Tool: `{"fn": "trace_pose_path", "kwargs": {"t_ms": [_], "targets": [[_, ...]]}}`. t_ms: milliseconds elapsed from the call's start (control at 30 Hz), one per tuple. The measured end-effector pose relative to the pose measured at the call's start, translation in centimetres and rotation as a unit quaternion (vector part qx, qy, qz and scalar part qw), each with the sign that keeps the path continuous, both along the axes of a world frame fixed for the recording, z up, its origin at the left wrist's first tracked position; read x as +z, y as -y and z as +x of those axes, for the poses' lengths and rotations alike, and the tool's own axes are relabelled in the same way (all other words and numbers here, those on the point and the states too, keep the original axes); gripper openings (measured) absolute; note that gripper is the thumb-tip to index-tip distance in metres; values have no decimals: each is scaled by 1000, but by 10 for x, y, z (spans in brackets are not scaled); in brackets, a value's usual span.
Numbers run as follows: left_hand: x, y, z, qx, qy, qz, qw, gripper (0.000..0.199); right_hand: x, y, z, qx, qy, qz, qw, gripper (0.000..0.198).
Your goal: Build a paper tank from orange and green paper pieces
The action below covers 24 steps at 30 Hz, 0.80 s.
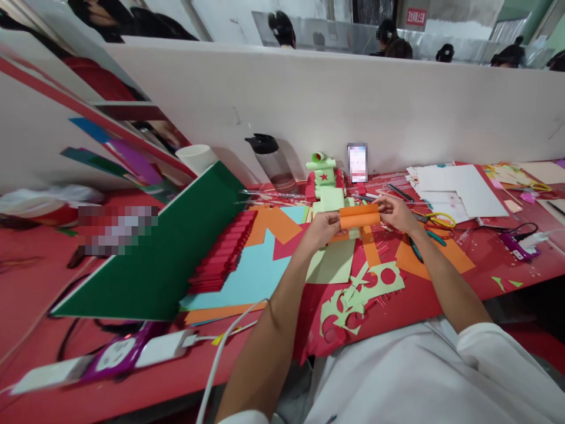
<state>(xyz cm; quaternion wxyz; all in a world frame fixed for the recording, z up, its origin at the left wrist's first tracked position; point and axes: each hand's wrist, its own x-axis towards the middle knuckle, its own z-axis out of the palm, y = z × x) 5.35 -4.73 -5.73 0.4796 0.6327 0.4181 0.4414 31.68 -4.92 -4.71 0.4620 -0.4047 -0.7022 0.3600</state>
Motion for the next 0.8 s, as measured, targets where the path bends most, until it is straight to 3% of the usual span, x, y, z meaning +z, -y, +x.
{"fn": "trace_pose_path", "kwargs": {"t_ms": [167,300,467,600,800], "targets": [[1,-3,-6,-9,-7,-37,999,13,9,-3,21,-13,2,-9,1000,41],[4,-2,-10,5,-22,-49,999,21,13,-10,64,-148,-2,5,989,35],[5,1,-5,-7,-61,-100,993,26,7,-12,109,-285,164,-5,944,24],[8,5,2,-40,-90,-114,989,23,1,-12,107,-296,243,-50,922,23],[11,14,11,-91,-126,-112,981,22,-10,-15,73,-272,331,-67,901,31]]}}
